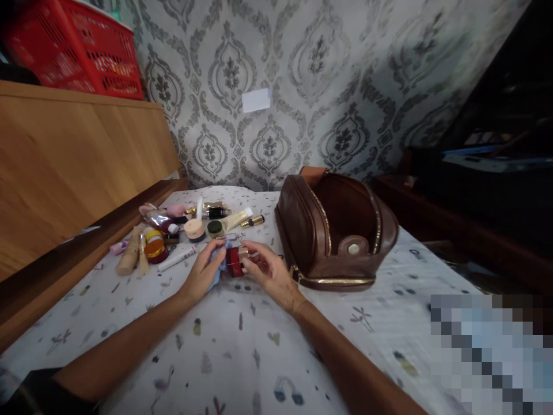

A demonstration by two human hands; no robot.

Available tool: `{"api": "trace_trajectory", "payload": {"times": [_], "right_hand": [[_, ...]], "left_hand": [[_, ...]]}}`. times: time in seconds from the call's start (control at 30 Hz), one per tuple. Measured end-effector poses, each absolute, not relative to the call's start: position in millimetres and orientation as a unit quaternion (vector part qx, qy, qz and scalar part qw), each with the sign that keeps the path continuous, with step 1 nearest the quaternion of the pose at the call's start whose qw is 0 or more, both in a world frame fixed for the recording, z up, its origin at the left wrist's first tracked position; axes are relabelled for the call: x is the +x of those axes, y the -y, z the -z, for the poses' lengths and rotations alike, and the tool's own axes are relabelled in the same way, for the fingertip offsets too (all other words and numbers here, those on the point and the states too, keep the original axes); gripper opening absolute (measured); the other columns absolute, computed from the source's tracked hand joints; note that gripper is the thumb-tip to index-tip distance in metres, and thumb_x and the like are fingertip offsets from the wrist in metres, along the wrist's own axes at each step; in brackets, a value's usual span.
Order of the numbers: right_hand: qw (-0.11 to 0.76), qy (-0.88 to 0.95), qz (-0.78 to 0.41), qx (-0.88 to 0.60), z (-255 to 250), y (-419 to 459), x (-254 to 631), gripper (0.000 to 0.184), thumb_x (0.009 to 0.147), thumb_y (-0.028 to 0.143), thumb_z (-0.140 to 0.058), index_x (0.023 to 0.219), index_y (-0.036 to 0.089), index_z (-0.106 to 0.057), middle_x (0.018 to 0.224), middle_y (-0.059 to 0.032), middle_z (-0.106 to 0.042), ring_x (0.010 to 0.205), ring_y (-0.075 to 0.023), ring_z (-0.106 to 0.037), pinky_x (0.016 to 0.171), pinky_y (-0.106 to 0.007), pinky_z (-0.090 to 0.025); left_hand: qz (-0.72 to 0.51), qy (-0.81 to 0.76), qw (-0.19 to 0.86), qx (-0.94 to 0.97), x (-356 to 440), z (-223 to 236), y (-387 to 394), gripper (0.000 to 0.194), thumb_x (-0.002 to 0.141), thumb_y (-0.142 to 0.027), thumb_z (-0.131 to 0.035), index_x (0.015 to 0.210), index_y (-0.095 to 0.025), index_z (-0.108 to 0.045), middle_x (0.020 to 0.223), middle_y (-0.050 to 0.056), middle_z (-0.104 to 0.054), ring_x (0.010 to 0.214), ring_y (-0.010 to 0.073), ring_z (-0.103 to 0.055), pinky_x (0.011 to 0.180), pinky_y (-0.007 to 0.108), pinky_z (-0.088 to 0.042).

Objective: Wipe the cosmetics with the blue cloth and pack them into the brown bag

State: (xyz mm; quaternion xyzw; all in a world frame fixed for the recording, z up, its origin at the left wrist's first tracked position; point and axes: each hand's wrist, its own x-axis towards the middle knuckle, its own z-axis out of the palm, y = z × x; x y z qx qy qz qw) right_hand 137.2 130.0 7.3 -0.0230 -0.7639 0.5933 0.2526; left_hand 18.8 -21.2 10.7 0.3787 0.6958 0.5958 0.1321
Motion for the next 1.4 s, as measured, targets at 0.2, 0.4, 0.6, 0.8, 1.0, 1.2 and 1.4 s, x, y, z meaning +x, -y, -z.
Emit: {"api": "trace_trajectory", "payload": {"times": [0.2, 0.4, 0.6, 0.8, 1.0, 1.2, 1.4], "right_hand": [[0.259, 0.739, -0.621, -0.030, -3.5, -129.8, 136.1, 0.050, 0.085, 0.047, -0.065, 0.129, 0.022, -0.058, 0.114, -0.0085, -0.065, 0.093, -0.0195, -0.066, 0.084, -0.036, -0.056], [0.252, 0.706, -0.661, -0.026, 8.5, -130.3, 129.6, 0.065, 0.076, 0.045, -0.076, 0.132, 0.021, -0.052, 0.116, -0.0100, -0.067, 0.103, -0.0223, -0.066, 0.094, -0.042, -0.053], [0.248, 0.686, -0.683, -0.034, 5.0, -127.7, 129.1, 0.057, 0.075, 0.048, -0.076, 0.121, 0.021, -0.056, 0.111, -0.0091, -0.071, 0.102, -0.0230, -0.067, 0.093, -0.042, -0.053], [0.313, 0.702, -0.635, -0.077, -15.2, -126.2, 135.5, 0.049, 0.075, 0.046, -0.073, 0.113, 0.018, -0.061, 0.099, -0.0081, -0.071, 0.091, -0.0224, -0.065, 0.082, -0.037, -0.052], [0.406, 0.706, -0.576, -0.067, -53.4, -123.2, 154.6, 0.037, 0.078, 0.041, -0.069, 0.109, 0.020, -0.064, 0.096, -0.0048, -0.065, 0.085, -0.0186, -0.062, 0.075, -0.031, -0.051], [0.489, 0.689, -0.532, -0.043, -110.1, -142.4, 189.2, 0.040, 0.082, 0.043, -0.067, 0.115, 0.021, -0.062, 0.103, -0.0068, -0.066, 0.095, -0.0215, -0.063, 0.086, -0.036, -0.051], [0.544, 0.687, -0.462, -0.136, -154.2, -213.7, 194.6, 0.038, 0.087, 0.050, -0.059, 0.106, 0.018, -0.064, 0.092, -0.0044, -0.067, 0.080, -0.0178, -0.063, 0.073, -0.030, -0.051]], "left_hand": [[-0.606, -0.669, 0.230, 0.363, 24.2, -10.9, 20.7, 0.049, 0.087, -0.057, -0.058, 0.121, -0.023, -0.050, 0.105, 0.005, -0.061, 0.076, 0.0125, -0.059, 0.061, 0.020, -0.051], [-0.650, -0.630, 0.265, 0.332, 26.0, -14.4, 17.0, 0.053, 0.081, -0.061, -0.064, 0.116, -0.022, -0.052, 0.113, 0.006, -0.061, 0.083, 0.0146, -0.063, 0.060, 0.021, -0.056], [-0.628, -0.657, 0.239, 0.341, 20.9, -9.6, 16.7, 0.045, 0.084, -0.063, -0.058, 0.095, -0.020, -0.053, 0.084, 0.000, -0.056, 0.071, 0.0133, -0.058, 0.055, 0.022, -0.053], [-0.537, -0.727, 0.088, 0.419, 13.9, -25.8, 16.8, 0.044, 0.092, -0.055, -0.049, 0.067, -0.018, -0.049, 0.069, -0.001, -0.051, 0.066, 0.0141, -0.051, 0.061, 0.024, -0.045], [-0.482, -0.709, -0.036, 0.513, 5.7, -84.9, -13.2, 0.020, 0.094, -0.038, -0.049, 0.093, -0.019, -0.058, 0.089, 0.002, -0.063, 0.087, 0.0180, -0.059, 0.080, 0.027, -0.046], [-0.283, -0.676, -0.124, 0.669, 18.6, -141.0, -84.5, 0.040, 0.091, -0.025, -0.051, 0.131, -0.026, -0.056, 0.127, 0.007, -0.059, 0.109, 0.0227, -0.061, 0.092, 0.033, -0.048], [-0.123, -0.656, -0.178, 0.723, 32.7, -132.1, -119.7, 0.054, 0.085, -0.005, -0.045, 0.133, -0.028, -0.055, 0.140, 0.007, -0.053, 0.114, 0.0237, -0.061, 0.091, 0.035, -0.054]]}}
